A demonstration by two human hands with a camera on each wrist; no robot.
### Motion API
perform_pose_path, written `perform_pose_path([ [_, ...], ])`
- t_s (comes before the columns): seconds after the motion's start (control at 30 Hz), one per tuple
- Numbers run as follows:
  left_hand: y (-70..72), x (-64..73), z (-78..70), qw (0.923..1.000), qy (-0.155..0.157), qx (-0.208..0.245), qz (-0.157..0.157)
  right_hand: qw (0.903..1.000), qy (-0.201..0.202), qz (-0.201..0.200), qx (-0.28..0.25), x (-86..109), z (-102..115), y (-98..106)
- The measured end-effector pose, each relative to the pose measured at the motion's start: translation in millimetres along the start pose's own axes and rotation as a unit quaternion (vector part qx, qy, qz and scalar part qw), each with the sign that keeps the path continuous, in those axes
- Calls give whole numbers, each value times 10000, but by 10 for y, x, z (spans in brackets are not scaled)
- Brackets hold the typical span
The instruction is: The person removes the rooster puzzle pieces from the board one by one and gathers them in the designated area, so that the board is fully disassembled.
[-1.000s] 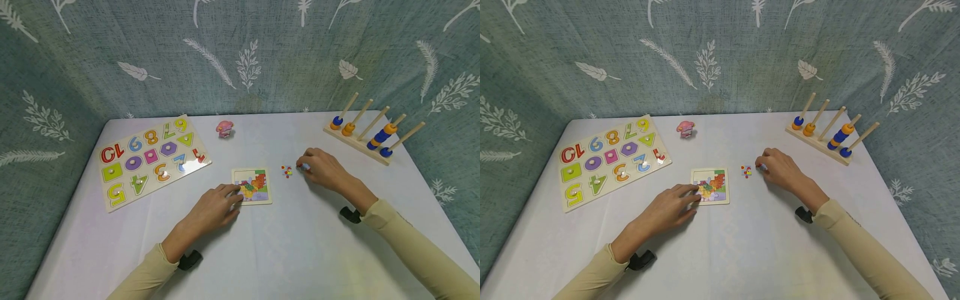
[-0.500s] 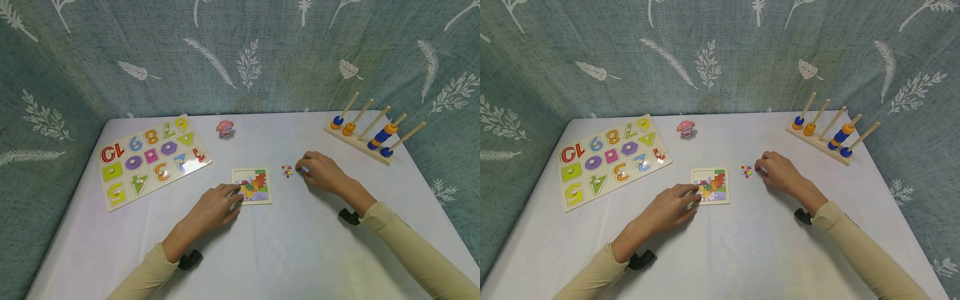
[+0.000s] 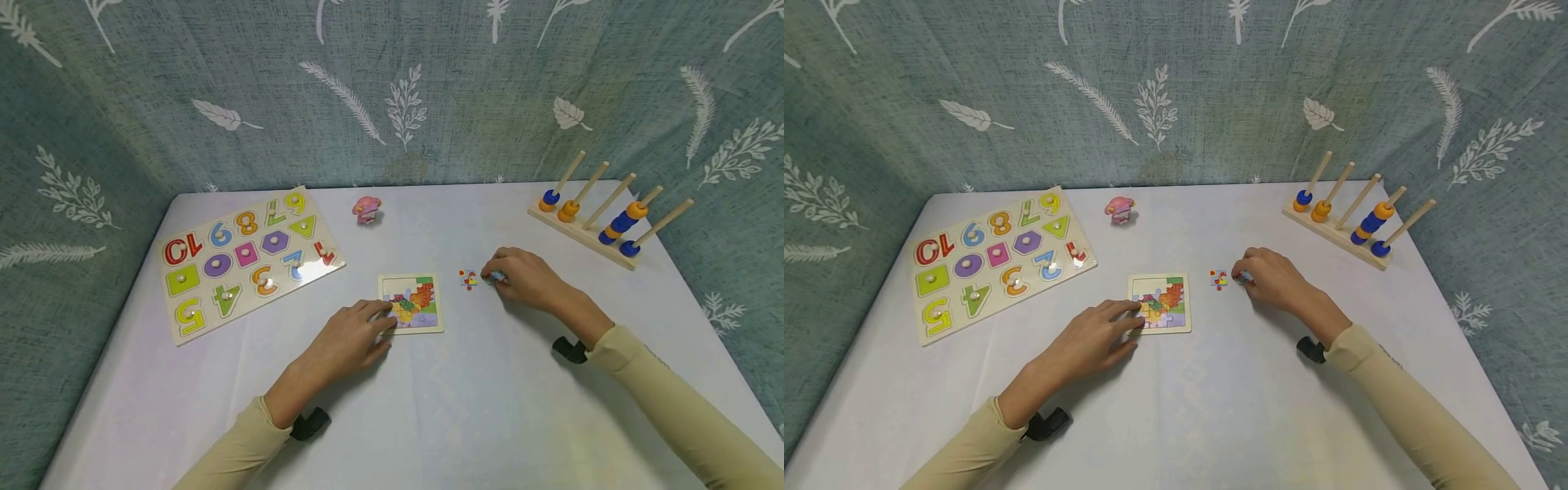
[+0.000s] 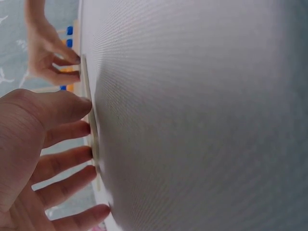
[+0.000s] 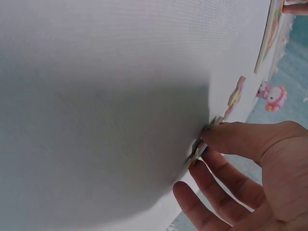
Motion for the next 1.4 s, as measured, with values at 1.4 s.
perform_pose_path([
  [1.4,10,-4,-4,10000,32,27,54,9997,128,-169,77,-268,360,136],
])
Point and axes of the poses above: each hand's wrist, its own x-axis away from the middle knuckle, its own y-axis out of the back of the hand, z = x × y, the point moved 10 cm from there along -x, towards the middle knuckle, and after that the axes turned 5 degrees about -z, right-handed, at the moved point
